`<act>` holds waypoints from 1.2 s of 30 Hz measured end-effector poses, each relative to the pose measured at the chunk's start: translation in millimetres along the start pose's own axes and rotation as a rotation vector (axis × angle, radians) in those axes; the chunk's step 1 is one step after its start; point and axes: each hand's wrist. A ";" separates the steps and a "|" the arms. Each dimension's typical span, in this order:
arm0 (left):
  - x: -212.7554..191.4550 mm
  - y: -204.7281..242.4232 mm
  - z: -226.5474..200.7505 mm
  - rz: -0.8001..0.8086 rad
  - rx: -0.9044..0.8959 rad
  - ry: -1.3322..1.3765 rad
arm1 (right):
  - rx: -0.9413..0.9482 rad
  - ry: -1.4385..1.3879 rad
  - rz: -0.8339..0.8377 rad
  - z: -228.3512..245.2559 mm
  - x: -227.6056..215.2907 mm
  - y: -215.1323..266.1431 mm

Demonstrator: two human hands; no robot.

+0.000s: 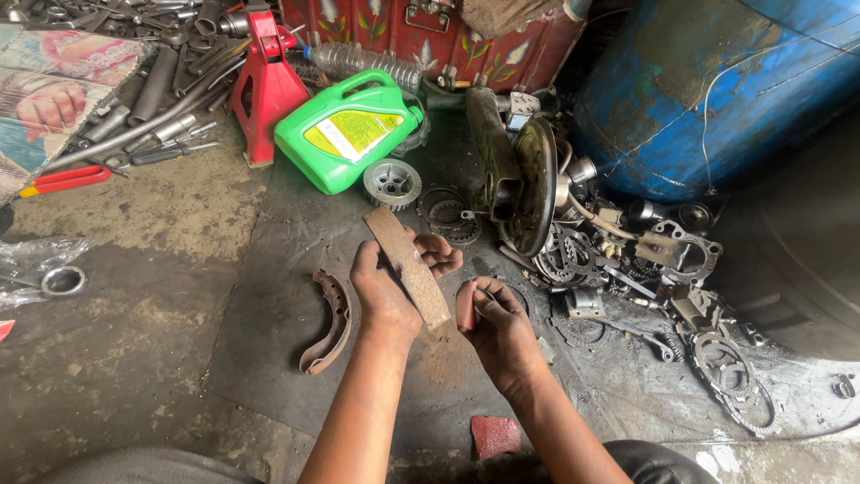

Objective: The person sands the surface of brake shoes using a small piece of sandpaper.

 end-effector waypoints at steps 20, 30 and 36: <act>1.1 -3.7 17.0 -0.479 0.173 -0.024 | -0.236 0.441 -0.182 -28.4 34.4 21.6; 4.4 -2.5 26.6 -0.568 0.157 -0.107 | -0.157 0.274 -0.235 -34.0 29.2 19.5; 7.8 3.5 23.3 -0.611 0.159 -0.152 | -0.200 0.228 -0.077 -40.7 13.0 10.2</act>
Point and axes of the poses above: each hand's wrist, its own y-axis away from the middle knuckle, its own x-axis out of the palm, z = x × y, and after that the axes turned 15 degrees about x, right-handed
